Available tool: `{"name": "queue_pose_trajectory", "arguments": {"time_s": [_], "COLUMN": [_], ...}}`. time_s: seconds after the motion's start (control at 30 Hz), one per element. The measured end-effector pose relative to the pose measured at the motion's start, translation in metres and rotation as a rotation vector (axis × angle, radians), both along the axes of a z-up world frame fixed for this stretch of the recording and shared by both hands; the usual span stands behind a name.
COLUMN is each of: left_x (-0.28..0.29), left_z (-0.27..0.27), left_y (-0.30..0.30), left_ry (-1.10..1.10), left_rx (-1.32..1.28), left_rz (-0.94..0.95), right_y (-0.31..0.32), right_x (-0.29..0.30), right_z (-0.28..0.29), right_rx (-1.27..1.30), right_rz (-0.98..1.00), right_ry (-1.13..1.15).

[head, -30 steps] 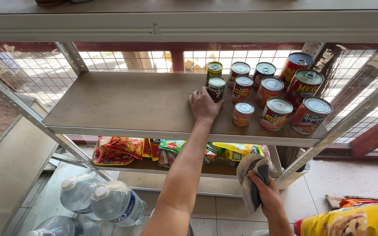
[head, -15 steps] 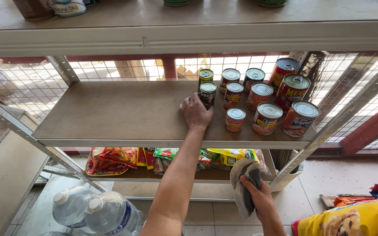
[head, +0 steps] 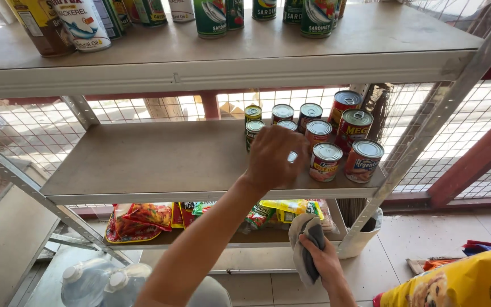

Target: Wiping down canned goods with a cloth and organizing them on a shelf.

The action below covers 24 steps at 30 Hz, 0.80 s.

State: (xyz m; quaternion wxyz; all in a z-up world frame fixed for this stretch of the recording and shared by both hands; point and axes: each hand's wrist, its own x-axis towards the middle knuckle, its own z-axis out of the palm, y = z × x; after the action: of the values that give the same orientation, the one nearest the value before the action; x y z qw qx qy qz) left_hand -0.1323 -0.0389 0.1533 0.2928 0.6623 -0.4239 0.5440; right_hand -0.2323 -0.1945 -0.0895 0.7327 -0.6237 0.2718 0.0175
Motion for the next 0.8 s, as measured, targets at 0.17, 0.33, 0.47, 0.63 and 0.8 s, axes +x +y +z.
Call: {"name": "queue_pose_trajectory", "arguments": {"time_s": [0.17,0.33,0.47,0.63,0.8], "left_x": [-0.011,0.062,0.112,0.16,0.189], "left_z": [0.091,0.154,0.177,0.184,0.176], "left_y": [-0.021,-0.043,-0.05,-0.063,-0.075], "left_ry": [-0.358,-0.328,0.001,0.35,0.543], "left_rx": [0.191,0.195,0.224,0.272,0.108], "left_rz": [0.041,0.315,0.504,0.641,0.474], "right_y": [0.001,-0.004,-0.007,-0.009,-0.01], "right_x": [-0.001,0.0,0.001,0.001,0.004], "right_z": [0.003,-0.006,-0.007,0.0,0.0], "right_rx": [0.025,0.035,0.032,0.038,0.015], "right_rz": [-0.003,-0.005,-0.004,0.01,0.019], "right_ry": [-0.043,-0.095,-0.07,-0.098,-0.094]}}
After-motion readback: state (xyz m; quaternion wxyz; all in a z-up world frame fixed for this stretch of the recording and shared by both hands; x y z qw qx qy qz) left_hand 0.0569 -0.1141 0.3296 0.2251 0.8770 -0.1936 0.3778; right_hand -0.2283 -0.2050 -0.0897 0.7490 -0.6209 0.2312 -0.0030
